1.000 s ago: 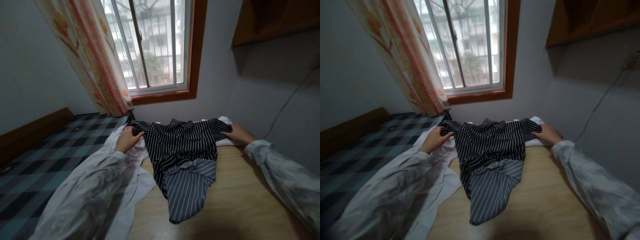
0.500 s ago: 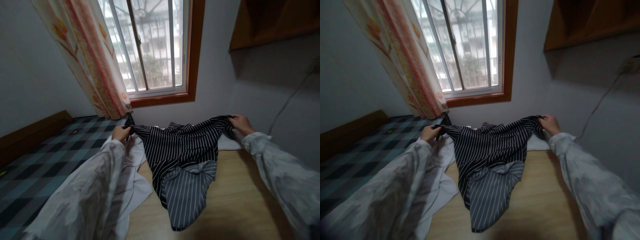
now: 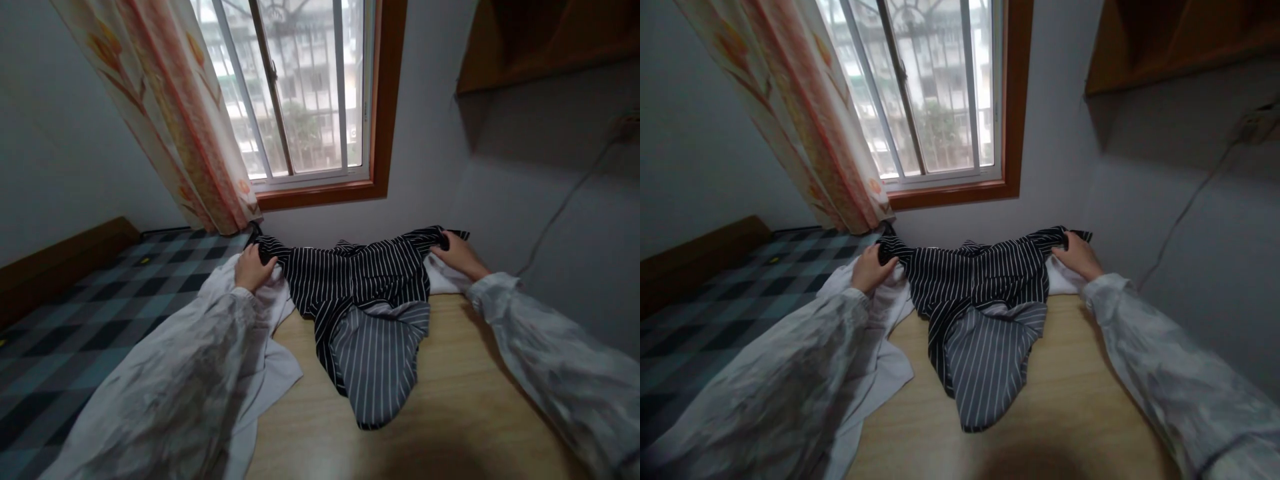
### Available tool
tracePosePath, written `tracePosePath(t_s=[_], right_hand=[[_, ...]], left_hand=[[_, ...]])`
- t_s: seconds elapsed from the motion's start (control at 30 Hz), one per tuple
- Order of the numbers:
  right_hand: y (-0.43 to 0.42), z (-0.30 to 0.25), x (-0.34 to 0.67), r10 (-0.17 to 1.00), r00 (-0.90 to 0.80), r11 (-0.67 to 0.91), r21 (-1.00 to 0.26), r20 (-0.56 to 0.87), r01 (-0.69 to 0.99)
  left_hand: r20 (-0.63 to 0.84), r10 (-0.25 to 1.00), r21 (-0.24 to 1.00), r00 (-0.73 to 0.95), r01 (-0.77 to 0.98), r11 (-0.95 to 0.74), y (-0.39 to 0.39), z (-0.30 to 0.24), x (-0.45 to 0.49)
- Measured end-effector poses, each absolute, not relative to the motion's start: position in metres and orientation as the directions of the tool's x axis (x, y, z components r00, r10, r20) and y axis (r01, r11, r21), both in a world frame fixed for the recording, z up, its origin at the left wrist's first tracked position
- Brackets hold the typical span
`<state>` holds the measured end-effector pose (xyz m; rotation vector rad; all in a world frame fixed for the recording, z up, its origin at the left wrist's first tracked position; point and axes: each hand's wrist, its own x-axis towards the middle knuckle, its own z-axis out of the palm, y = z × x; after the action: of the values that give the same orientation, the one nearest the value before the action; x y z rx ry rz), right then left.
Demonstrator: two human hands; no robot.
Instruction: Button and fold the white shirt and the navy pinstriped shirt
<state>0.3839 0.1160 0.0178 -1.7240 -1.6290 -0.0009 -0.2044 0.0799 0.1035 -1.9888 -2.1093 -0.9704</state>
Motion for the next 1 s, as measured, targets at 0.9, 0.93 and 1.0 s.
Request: tracePosePath(t_s=[0.9, 0.93, 1.0], right_hand=[[-0.062, 0.006, 0.211, 0.905, -0.138, 0.425, -0.831, 0.403, 0.36], [-0.064, 0.004, 0.208, 0.901, -0.106, 0.427, -0.813, 0.421, 0.396], [-0.065, -0.001, 0.206, 0.899, -0.062, 0.41, -0.783, 0.434, 0.468]], left_hand=[[0.724, 0.658, 0.284, 0.205, 0.781, -0.556, -0.078, 0.022, -0.095], [0.711, 0.662, 0.255, 0.237, 0.791, -0.557, -0.078, 0.021, -0.094], [0.653, 0.693, 0.213, 0.304, 0.805, -0.554, -0.077, 0.019, -0.094]])
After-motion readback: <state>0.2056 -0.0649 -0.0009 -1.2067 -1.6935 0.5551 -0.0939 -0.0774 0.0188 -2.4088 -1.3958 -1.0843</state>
